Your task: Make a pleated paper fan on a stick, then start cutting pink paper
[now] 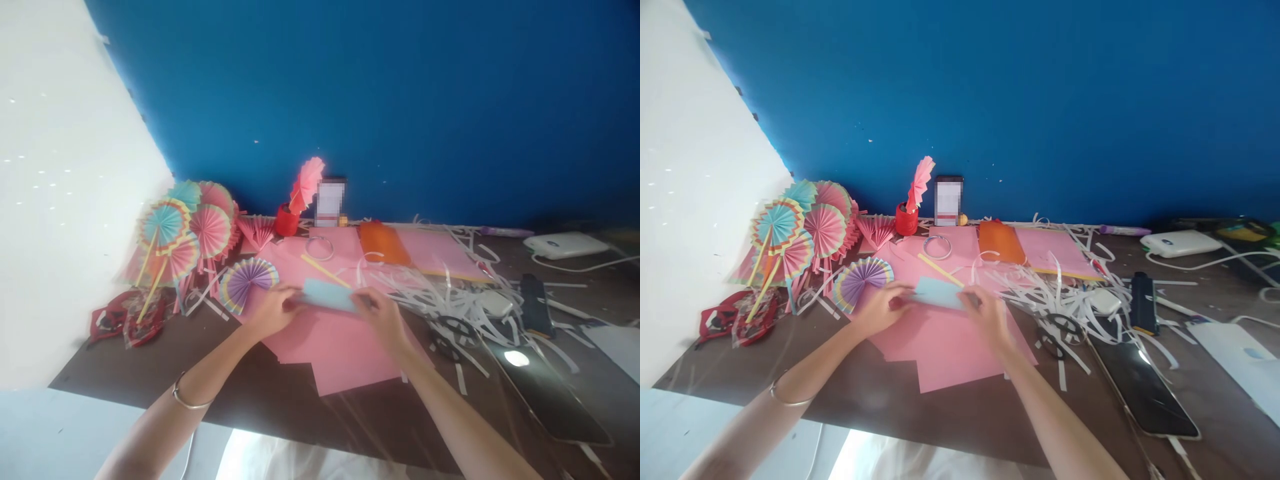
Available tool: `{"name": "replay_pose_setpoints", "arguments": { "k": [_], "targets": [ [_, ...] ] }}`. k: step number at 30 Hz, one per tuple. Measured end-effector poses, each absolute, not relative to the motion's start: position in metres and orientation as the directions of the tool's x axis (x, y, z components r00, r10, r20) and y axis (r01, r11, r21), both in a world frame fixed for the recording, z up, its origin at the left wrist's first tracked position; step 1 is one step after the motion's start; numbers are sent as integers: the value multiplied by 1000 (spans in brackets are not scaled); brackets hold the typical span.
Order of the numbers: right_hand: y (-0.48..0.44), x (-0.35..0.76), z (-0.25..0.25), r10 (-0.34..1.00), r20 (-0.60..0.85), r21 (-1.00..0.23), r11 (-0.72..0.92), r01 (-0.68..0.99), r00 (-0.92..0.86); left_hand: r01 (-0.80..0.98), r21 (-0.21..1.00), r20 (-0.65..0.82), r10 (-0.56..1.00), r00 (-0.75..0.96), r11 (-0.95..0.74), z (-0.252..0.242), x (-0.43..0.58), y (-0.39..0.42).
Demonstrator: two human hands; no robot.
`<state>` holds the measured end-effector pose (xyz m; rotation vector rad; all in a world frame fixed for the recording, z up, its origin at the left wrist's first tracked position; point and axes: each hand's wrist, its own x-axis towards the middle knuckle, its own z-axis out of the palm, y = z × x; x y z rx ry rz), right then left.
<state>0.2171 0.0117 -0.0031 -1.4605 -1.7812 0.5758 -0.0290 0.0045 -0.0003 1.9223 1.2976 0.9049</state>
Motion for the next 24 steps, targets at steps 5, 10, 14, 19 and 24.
{"name": "replay_pose_setpoints", "arguments": {
  "k": [5, 10, 14, 19, 24],
  "targets": [
    [6, 217, 1, 915, 403, -744, 307, 594, 31, 193, 979, 37, 982, 185, -73, 5, -19, 5],
    [-4, 216, 9, 833, 535, -714, 359, 601, 138, 8, 993, -113, 970, 216, 114, 11, -15, 1],
    [-7, 217, 10, 774, 604, -672, 364, 644, 193, -65, 973, -191, 936, 295, 219, 12, -13, -1],
    [-1, 220, 13, 789, 605, -700, 464, 542, 107, 13, 1000, 5, 988, 153, -7, 10, -15, -1],
    [8, 226, 18, 861, 503, -803, 500, 325, -82, 40, 977, 209, 977, 44, -211, 9, -23, 2]
  ]
}}
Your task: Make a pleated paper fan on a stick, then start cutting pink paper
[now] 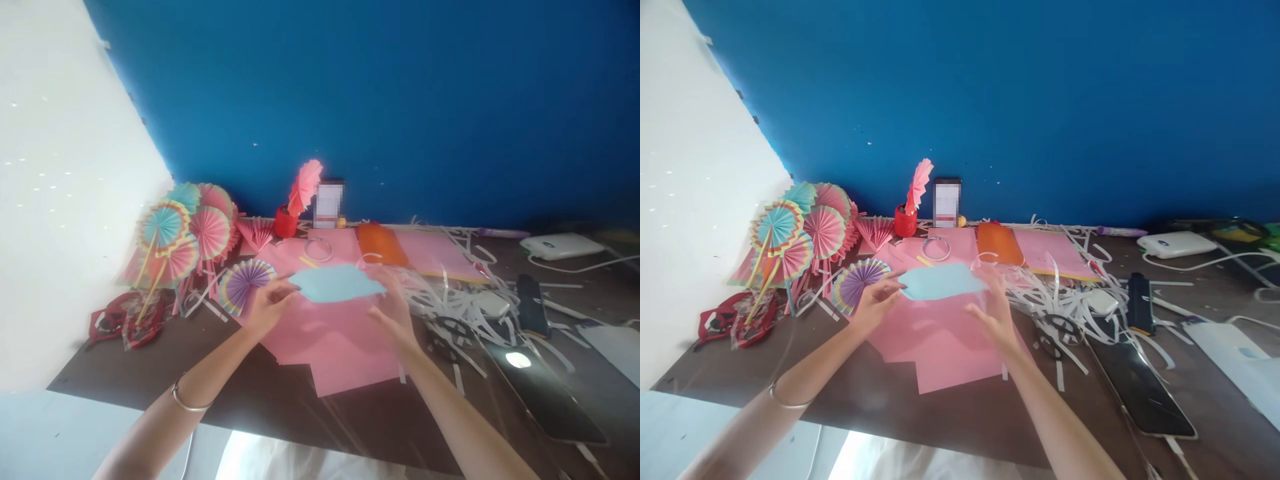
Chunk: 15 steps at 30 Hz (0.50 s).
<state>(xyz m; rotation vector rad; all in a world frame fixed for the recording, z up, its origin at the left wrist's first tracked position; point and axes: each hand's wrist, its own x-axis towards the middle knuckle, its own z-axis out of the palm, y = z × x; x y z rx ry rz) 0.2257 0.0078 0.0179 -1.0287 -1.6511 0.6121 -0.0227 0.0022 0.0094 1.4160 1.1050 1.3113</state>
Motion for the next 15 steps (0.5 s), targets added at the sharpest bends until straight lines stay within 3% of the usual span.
{"name": "replay_pose_setpoints", "arguments": {
  "k": [4, 10, 15],
  "targets": [
    [11, 229, 18, 920, 370, -851, 391, 350, -130, 29, 971, 235, 970, 66, -237, 8, -27, 5],
    [11, 226, 19, 923, 351, -878, 383, 288, -158, 132, 947, 263, 943, 206, -293, 7, -28, 1],
    [10, 224, 17, 924, 349, -879, 381, 287, -157, 289, 895, 296, 937, 184, -340, 12, -27, 0]
  ]
}}
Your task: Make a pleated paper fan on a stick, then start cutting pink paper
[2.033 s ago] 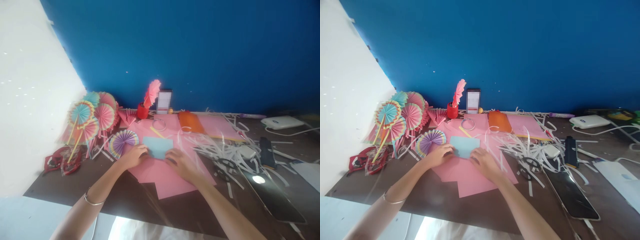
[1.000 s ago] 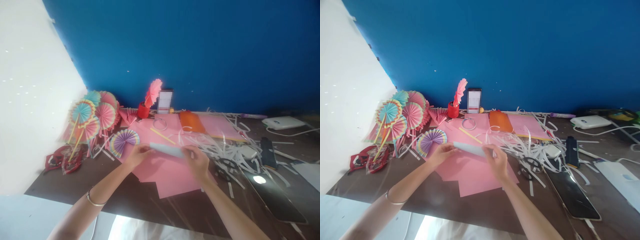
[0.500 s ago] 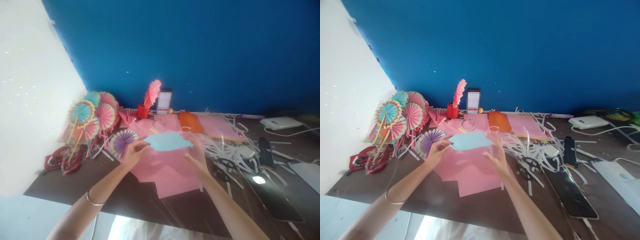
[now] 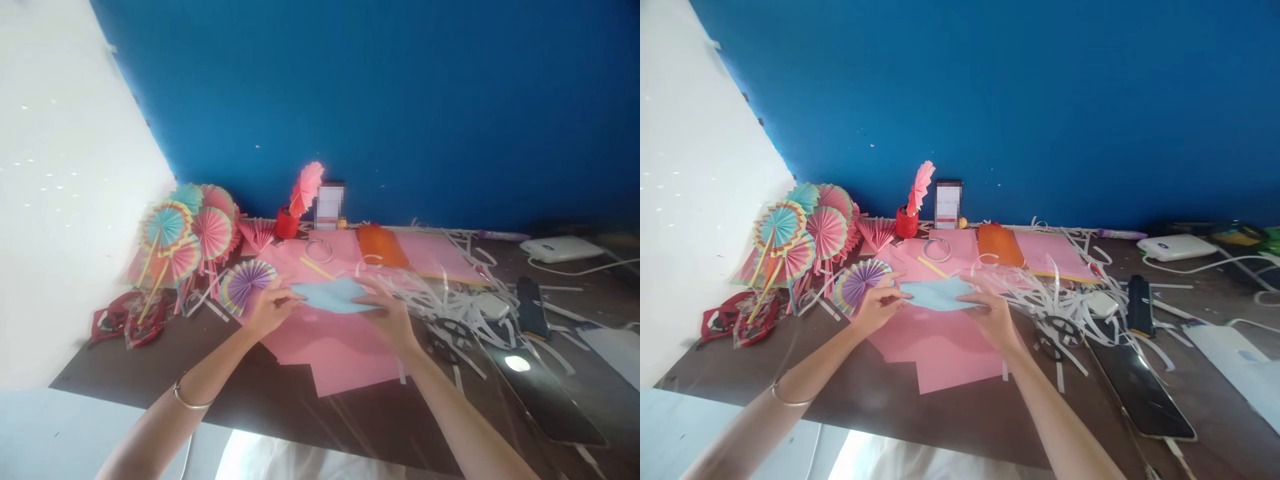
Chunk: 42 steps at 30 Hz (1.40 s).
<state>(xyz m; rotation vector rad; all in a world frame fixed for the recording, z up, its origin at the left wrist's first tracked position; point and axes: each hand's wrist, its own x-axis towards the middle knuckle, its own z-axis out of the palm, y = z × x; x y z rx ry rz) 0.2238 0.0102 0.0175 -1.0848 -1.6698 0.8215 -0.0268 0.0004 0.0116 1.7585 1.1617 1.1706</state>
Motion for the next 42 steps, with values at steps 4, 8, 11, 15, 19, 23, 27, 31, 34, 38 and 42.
{"name": "replay_pose_setpoints", "arguments": {
  "k": [4, 8, 11, 15, 19, 23, 27, 31, 34, 38, 42],
  "targets": [
    [11, 221, 15, 929, 357, -867, 368, 335, -97, 380, 878, 262, 957, 125, -290, 15, -27, 1],
    [13, 222, 17, 933, 354, -870, 354, 344, -65, 397, 884, 229, 969, 89, -246, 17, -27, 0],
    [16, 225, 16, 959, 278, -918, 281, 280, -50, 370, 901, 202, 974, 106, -227, 17, -26, -1],
    [17, 224, 10, 991, 125, -966, 133, 224, -47, 240, 953, 170, 982, 82, -185, 13, -22, 0],
    [15, 219, 5, 983, 147, -977, 128, 173, 105, 145, 987, 74, 997, -6, -73, 8, -20, 3],
    [15, 218, 3, 981, 145, -985, 131, 109, 127, 44, 999, 16, 1000, -1, -16, 8, -20, 5],
    [16, 221, 0, 982, 133, -984, 115, 135, 136, -26, 1000, -13, 1000, -12, 12, 9, -19, 5],
    [16, 221, 1, 986, 93, -991, 77, 113, 142, -29, 1000, -12, 1000, -25, 11, 8, -20, 6],
    [15, 221, 1, 987, 79, -994, 66, 90, 141, -16, 1000, -3, 999, -36, 3, 8, -21, 6],
    [15, 221, 0, 988, 80, -995, 71, 71, 135, -2, 1000, -3, 999, -40, 3, 5, -21, 7],
    [15, 221, 0, 987, 78, -995, 70, 67, 141, -12, 1000, 6, 999, -42, -7, 3, -21, 8]
  ]
}}
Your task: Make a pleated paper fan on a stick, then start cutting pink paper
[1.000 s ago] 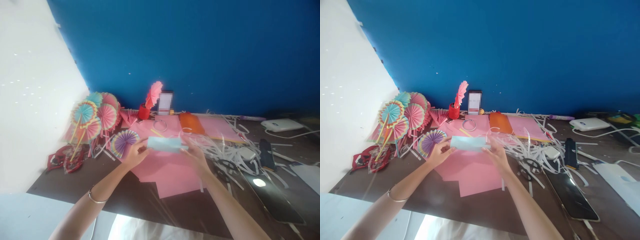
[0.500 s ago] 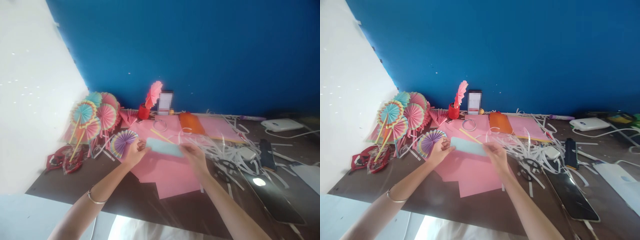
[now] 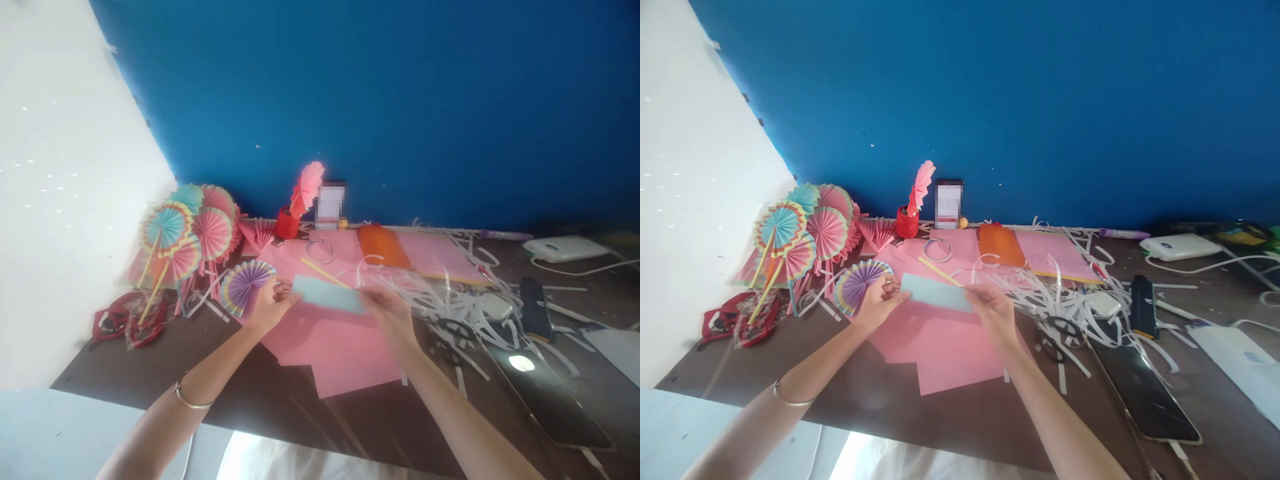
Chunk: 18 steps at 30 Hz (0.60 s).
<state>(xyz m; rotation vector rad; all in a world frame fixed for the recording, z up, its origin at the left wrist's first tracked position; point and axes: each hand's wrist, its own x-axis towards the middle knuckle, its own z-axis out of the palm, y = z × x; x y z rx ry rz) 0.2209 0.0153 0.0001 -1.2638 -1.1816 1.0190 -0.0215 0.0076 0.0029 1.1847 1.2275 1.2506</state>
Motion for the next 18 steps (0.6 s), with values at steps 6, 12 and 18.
{"name": "replay_pose_setpoints", "arguments": {
  "k": [6, 12, 18],
  "targets": [
    [14, 220, 3, 987, 75, -995, 64, 79, 141, -17, 1000, -2, 999, -55, 1, 4, -22, 7],
    [14, 220, 4, 987, 89, -993, 77, 87, 134, -3, 1000, 11, 999, -41, -11, 6, -21, 7],
    [14, 221, 3, 987, 100, -989, 85, 119, 126, -11, 1000, 10, 999, -45, -11, 6, -21, 7]
  ]
}}
